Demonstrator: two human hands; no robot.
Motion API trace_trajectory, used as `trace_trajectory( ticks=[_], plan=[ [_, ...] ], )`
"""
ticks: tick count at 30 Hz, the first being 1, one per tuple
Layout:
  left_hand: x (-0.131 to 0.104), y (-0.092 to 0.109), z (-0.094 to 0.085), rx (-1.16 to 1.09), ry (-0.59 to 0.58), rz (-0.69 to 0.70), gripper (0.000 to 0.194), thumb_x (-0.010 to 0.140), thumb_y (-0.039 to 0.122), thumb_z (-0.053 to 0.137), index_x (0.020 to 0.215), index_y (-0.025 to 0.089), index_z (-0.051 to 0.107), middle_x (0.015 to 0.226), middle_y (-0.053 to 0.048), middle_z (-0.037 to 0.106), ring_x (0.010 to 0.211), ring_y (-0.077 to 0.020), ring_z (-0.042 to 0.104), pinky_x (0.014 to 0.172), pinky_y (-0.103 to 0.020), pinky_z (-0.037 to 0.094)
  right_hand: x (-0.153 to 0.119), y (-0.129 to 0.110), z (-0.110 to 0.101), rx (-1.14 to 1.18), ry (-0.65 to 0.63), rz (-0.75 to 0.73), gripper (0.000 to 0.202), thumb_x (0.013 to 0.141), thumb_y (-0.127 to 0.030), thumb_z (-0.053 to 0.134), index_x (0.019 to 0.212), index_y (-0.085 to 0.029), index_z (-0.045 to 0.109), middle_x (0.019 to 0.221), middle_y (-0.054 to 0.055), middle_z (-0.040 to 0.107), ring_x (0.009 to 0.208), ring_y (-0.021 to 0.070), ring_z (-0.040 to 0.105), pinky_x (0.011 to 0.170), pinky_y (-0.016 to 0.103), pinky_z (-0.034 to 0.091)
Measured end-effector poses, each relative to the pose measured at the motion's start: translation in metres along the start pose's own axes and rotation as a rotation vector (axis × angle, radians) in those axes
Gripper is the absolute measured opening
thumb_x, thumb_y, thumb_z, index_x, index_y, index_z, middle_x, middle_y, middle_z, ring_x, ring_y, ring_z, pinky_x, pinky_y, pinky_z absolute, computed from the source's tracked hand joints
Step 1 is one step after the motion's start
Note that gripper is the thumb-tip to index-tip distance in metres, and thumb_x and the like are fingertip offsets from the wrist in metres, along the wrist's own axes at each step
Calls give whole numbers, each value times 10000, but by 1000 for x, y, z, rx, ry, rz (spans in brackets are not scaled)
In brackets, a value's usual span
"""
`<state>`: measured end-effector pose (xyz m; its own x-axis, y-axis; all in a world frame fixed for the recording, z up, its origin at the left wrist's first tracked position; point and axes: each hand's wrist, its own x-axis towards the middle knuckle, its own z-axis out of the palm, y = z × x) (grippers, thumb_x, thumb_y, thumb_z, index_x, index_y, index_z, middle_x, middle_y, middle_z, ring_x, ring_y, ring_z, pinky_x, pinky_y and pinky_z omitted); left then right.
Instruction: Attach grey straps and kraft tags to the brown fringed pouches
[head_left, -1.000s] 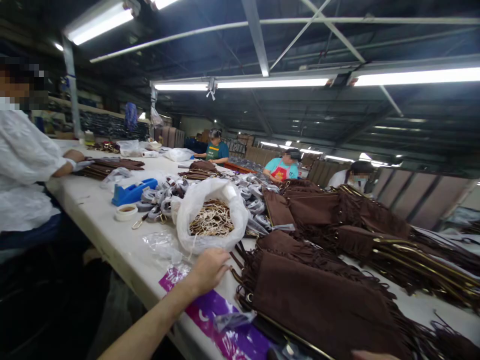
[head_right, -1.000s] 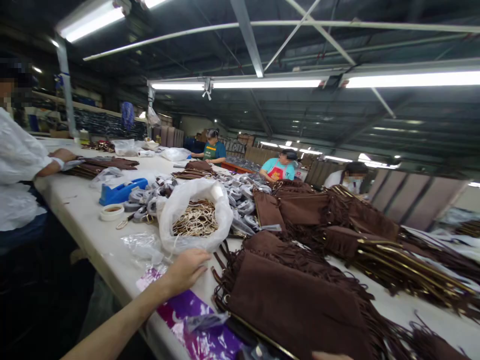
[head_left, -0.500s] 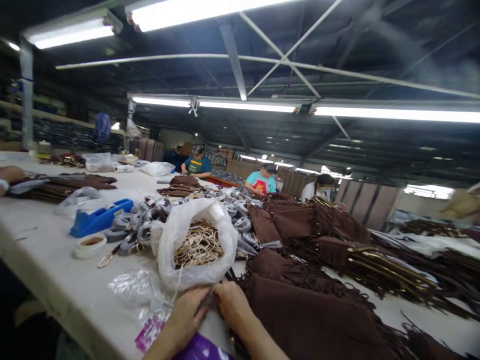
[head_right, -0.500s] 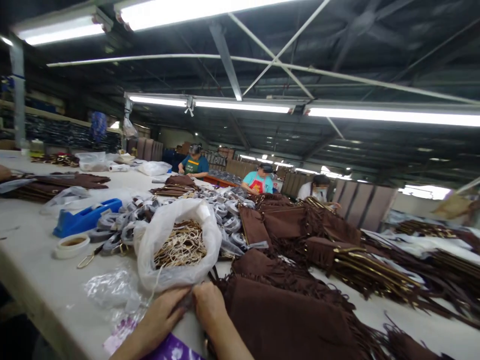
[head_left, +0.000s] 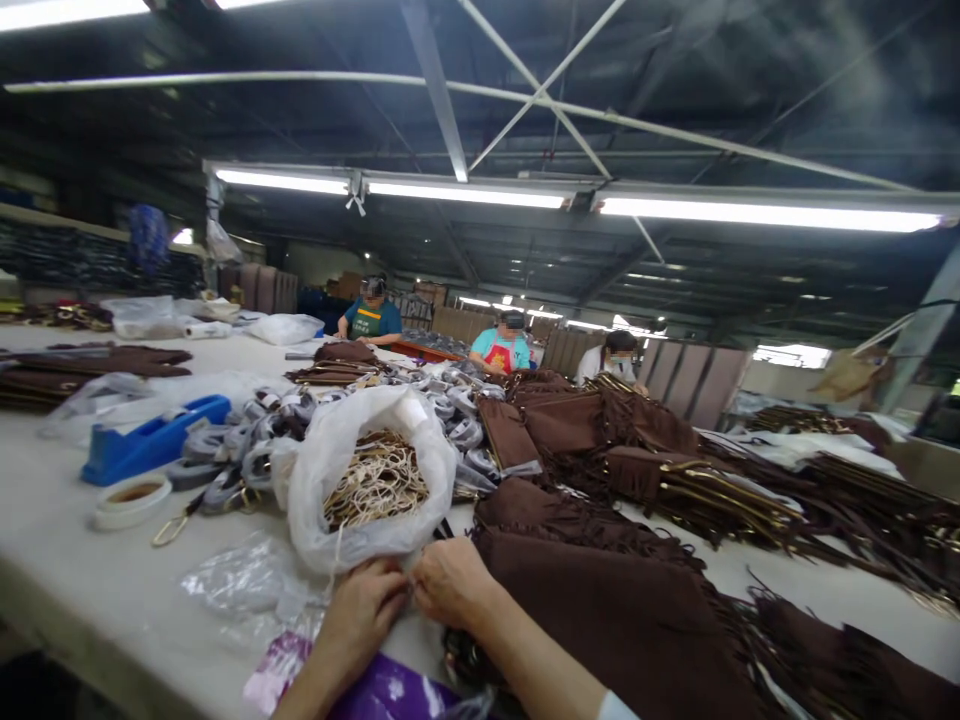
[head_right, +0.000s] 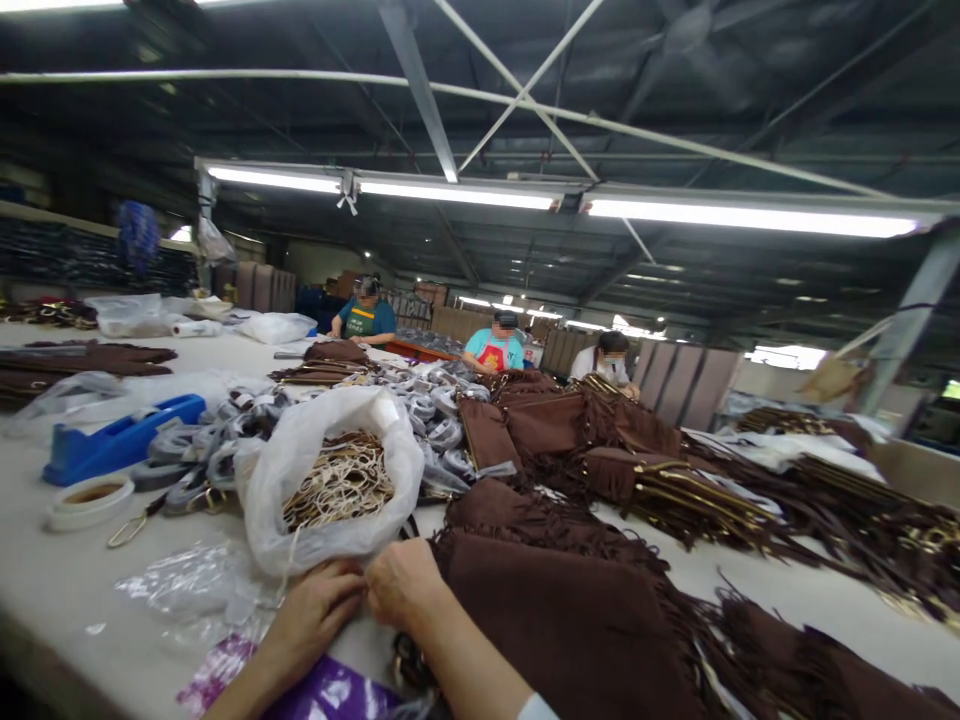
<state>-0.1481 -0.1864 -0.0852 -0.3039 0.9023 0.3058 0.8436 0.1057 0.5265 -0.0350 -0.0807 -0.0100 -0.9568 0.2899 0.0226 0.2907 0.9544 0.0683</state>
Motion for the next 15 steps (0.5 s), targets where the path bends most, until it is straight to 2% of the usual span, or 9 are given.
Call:
trace_trajectory(
  ticks=[2, 4, 6, 9, 12, 15],
  plan=[
    [-1, 3, -1, 7, 2, -17, 264, 887, 234, 482, 892, 223, 745, 1015, -63, 705, 1004, -231, 617, 885, -322, 453, -10, 15, -5, 43, 47, 32, 184, 797, -172, 564, 771, -149, 745, 875, 163, 774, 811, 309, 721, 686, 352, 521],
    [-1, 4, -1, 1, 21, -13, 267, 894, 234, 474, 858, 218, 739, 993, -59, 706, 988, -227, 616, 882, -325, 450, -29, 39, -11, 105, 105, 90, 184, 771, -133, 539, 694, -147, 706, 821, 157, 763, 769, 288, 710, 671, 336, 499],
    [-2, 4, 0, 3, 40, 2, 267, 898, 232, 472, 854, 218, 735, 978, -57, 709, 980, -227, 617, 878, -326, 452, -56, 67, -15, 188, 172, 156, 218, 769, -119, 491, 625, -164, 648, 737, 113, 740, 714, 240, 689, 649, 297, 476],
    [-2, 0, 0, 37, 51, 39, 276, 908, 221, 462, 871, 214, 736, 979, -62, 722, 982, -232, 623, 887, -338, 463, -108, 99, -19, 326, 274, 249, 295, 838, -162, 374, 644, -193, 593, 585, 18, 657, 580, 164, 629, 570, 227, 447],
    [-3, 4, -1, 87, 72, 102, 265, 887, 206, 484, 918, 208, 747, 1101, -93, 721, 1067, -281, 611, 958, -419, 455, -160, 103, -12, 488, 432, 365, 333, 905, -250, 322, 684, -209, 568, 506, -34, 567, 487, 147, 565, 508, 215, 429],
    [-10, 31, 4, 9, 161, 151, 300, 823, 239, 584, 1085, 212, 727, 1260, -124, 663, 1199, -347, 541, 1048, -518, 391, -197, 83, 8, 668, 623, 454, 322, 935, -358, 394, 700, -225, 570, 521, -49, 531, 472, 147, 536, 480, 224, 413]
  ],
)
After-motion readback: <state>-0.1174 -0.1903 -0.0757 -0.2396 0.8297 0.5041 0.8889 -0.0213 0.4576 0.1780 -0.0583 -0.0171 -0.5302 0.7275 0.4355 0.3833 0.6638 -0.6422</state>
